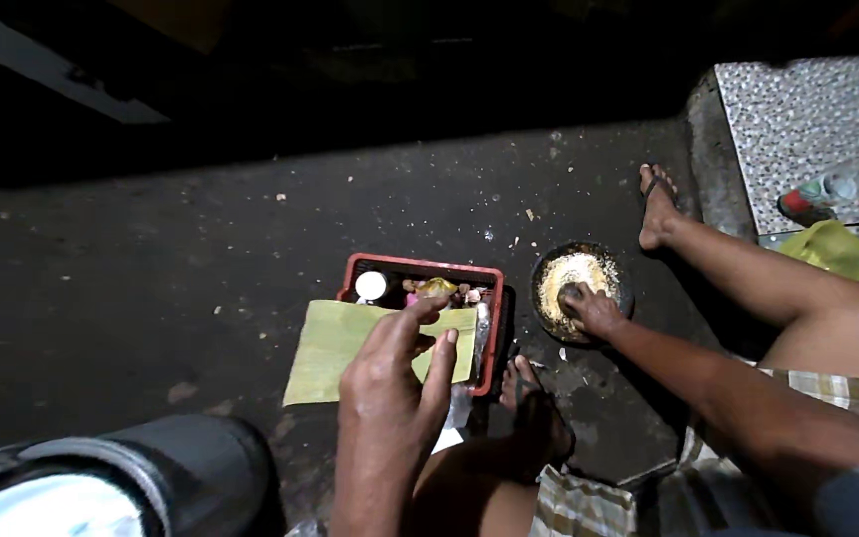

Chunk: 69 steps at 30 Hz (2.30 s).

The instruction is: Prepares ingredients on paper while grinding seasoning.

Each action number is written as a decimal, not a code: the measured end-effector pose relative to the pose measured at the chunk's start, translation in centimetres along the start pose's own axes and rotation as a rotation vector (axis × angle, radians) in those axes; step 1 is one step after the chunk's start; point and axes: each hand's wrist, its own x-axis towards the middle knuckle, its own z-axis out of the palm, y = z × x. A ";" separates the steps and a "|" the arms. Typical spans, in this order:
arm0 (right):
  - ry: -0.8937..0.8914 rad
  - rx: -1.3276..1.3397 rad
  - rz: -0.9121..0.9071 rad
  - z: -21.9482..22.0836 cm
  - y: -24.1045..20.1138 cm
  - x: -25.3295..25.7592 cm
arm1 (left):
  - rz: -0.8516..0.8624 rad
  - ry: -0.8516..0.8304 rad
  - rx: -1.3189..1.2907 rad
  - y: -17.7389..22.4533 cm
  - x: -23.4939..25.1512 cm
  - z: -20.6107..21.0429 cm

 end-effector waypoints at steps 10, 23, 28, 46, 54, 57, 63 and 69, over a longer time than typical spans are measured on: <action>-0.055 0.086 0.008 1.0 -1.2 -1.0 | 0.021 0.012 0.014 0.1 -0.1 0.2; -0.027 0.360 0.144 -6.0 -1.1 4.2 | 0.020 -0.021 0.005 0.4 0.5 0.4; -0.021 0.118 0.031 0.7 -0.5 -0.7 | 0.017 -0.037 0.003 0.5 1.3 0.8; 0.016 0.296 0.159 -2.3 -1.1 0.8 | 0.009 -0.055 0.009 0.6 0.4 0.9; 0.046 0.415 0.168 -4.6 -2.6 4.6 | -0.004 -0.025 -0.001 0.4 -0.2 0.4; -0.044 0.189 0.092 -0.8 -3.1 0.4 | -0.002 -0.027 0.000 0.2 0.2 0.4; 0.074 0.162 0.169 -2.2 -1.6 2.2 | 0.013 -0.037 -0.008 0.5 0.0 0.8; 0.002 0.275 0.170 -1.7 -2.0 1.3 | 0.009 -0.011 -0.023 0.5 0.0 0.6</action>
